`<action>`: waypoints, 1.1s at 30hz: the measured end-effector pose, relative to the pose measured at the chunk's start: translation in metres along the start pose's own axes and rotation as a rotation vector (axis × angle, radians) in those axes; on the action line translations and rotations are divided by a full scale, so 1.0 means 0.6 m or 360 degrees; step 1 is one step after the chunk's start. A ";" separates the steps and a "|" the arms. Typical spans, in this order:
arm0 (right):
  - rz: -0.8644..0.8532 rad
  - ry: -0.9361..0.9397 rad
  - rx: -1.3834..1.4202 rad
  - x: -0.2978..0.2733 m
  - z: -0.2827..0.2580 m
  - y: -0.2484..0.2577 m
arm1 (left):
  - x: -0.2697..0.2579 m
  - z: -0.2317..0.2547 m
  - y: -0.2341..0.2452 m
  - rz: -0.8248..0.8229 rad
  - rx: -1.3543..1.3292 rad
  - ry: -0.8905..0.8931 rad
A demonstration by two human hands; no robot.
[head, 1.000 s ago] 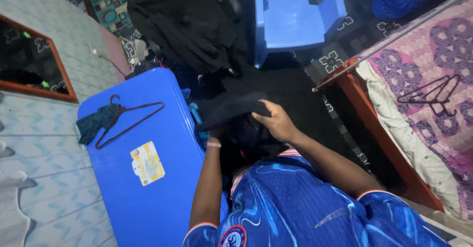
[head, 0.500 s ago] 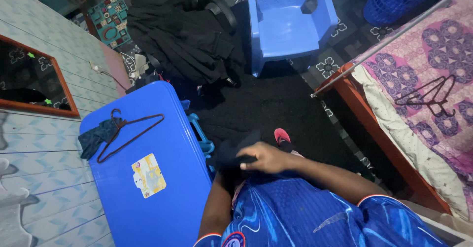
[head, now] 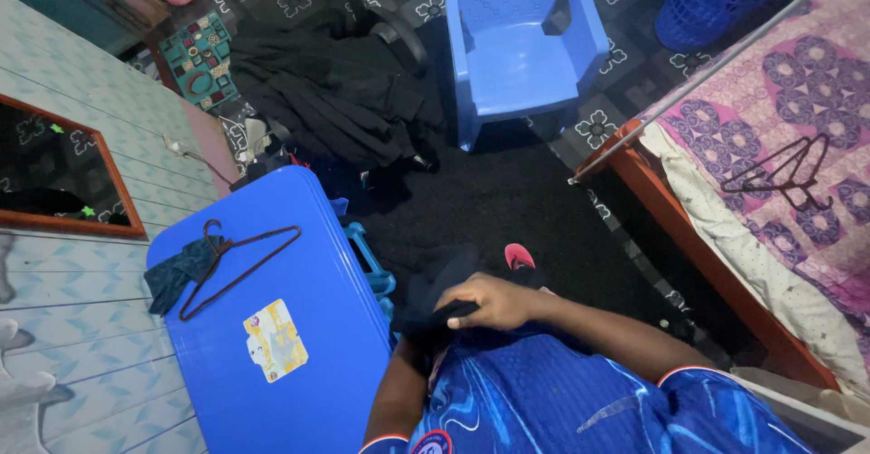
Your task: The person removes a black jacket from a wardrobe, places it on a table, and then handles a clothes hanger and a blue cloth.
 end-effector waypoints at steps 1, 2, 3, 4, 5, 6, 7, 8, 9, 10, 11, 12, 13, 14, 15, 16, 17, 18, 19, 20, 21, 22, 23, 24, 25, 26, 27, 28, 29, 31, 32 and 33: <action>0.0044 -0.0070 -0.0014 0.001 0.010 0.002 | -0.003 -0.001 -0.001 -0.0004 -0.0014 0.0008; 0.0042 -0.0068 -0.0014 0.003 0.017 0.005 | -0.002 0.000 -0.003 0.0005 -0.0027 0.0005; 0.0148 -0.0044 -0.0004 0.005 0.022 0.013 | -0.002 0.000 -0.003 0.0004 -0.0038 0.0013; 0.0258 -0.0017 0.0002 0.007 0.027 0.022 | 0.002 0.001 -0.001 0.0001 -0.0055 0.0002; 0.0258 -0.0014 -0.0001 0.010 0.032 0.025 | 0.002 0.001 0.001 0.0005 -0.0061 0.0005; 0.0315 -0.0266 0.0128 0.012 0.050 0.033 | 0.003 0.002 0.003 0.0006 -0.0074 0.0000; 0.0369 -0.0519 0.0258 0.012 0.068 0.039 | 0.005 0.003 0.003 0.0004 -0.0086 -0.0001; 0.0373 -0.0515 0.0260 0.014 0.071 0.043 | 0.005 0.003 0.006 0.0006 -0.0102 0.0002; 0.0512 -0.0405 0.0281 0.016 0.069 0.054 | 0.004 0.003 0.009 0.0015 -0.0126 0.0009; 0.0656 -0.0294 0.0300 0.015 0.067 0.065 | 0.005 0.004 0.011 0.0016 -0.0147 0.0004; 0.0667 -0.0290 0.0301 0.016 0.070 0.069 | 0.004 0.004 0.012 0.0013 -0.0172 0.0013; 0.0698 -0.0373 0.0307 0.016 0.076 0.074 | 0.001 0.004 0.012 0.0012 -0.0192 0.0017; 0.0729 -0.0457 0.0313 0.016 0.082 0.078 | -0.001 0.004 0.011 0.0009 -0.0221 0.0027; 0.0734 -0.0456 0.0311 0.017 0.083 0.080 | -0.004 0.004 0.008 0.0007 -0.0254 0.0033; 0.0678 -0.0438 0.0309 0.020 0.082 0.077 | -0.006 0.004 0.005 0.0001 -0.0290 0.0046; 0.0618 -0.0421 0.0308 0.023 0.081 0.073 | -0.006 0.004 0.002 -0.0008 -0.0329 0.0056; 0.0619 -0.0421 0.0307 0.028 0.081 0.073 | -0.009 0.003 -0.003 -0.0016 -0.0375 0.0064; 0.0557 -0.0553 0.0128 0.035 0.085 0.065 | -0.017 0.000 -0.008 -0.0025 -0.0421 0.0090; 0.0494 -0.0682 -0.0052 0.039 0.089 0.059 | -0.023 -0.003 -0.014 -0.0028 -0.0462 0.0115; 0.0487 -0.0679 -0.0053 0.042 0.088 0.057 | -0.022 -0.002 -0.023 -0.0041 -0.0530 0.0140; 0.0473 -0.0535 -0.0163 0.045 0.079 0.054 | -0.017 0.001 -0.034 -0.0039 -0.0648 0.0163; 0.0457 -0.0390 -0.0276 0.047 0.069 0.052 | -0.014 0.004 -0.044 -0.0041 -0.0706 0.0189; 0.0450 -0.0385 -0.0280 0.048 0.067 0.052 | -0.008 0.010 -0.050 0.0064 -0.1037 0.0167; 0.0436 -0.0475 -0.0274 0.046 0.071 0.050 | -0.003 0.020 -0.053 0.0217 -0.1478 0.0082; 0.0421 -0.0565 -0.0268 0.045 0.076 0.050 | 0.000 0.031 -0.047 0.0417 -0.2157 -0.0078; 0.0426 -0.0567 -0.0268 0.042 0.080 0.051 | 0.002 0.037 -0.042 0.0410 -0.2157 -0.0079; 0.0562 -0.0345 -0.0221 0.036 0.075 0.057 | 0.004 0.046 -0.030 0.0419 -0.2294 -0.0117; 0.0686 -0.0119 -0.0175 0.027 0.075 0.064 | 0.003 0.057 -0.018 0.0431 -0.2433 -0.0155; 0.0688 -0.0121 -0.0176 0.023 0.091 0.068 | -0.002 0.070 -0.009 0.0428 -0.2434 -0.0154; 0.0790 -0.0353 0.0242 0.014 0.148 0.083 | -0.019 0.127 0.024 0.0275 -0.2494 -0.0775; 0.0786 -0.0364 0.0248 0.009 0.171 0.083 | -0.030 0.146 0.026 0.0279 -0.2498 -0.0762; 0.0904 -0.0425 0.0333 0.003 0.198 0.089 | -0.042 0.179 0.027 0.0089 -0.2474 -0.0894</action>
Point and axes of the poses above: each hand's wrist, its own x-axis towards the middle knuckle, its own y-axis out of the back of the hand, z = x × y, the point moved 5 cm from there along x, towards the middle knuckle, and after that the axes turned 14 degrees about -y, right-handed, at the moved point
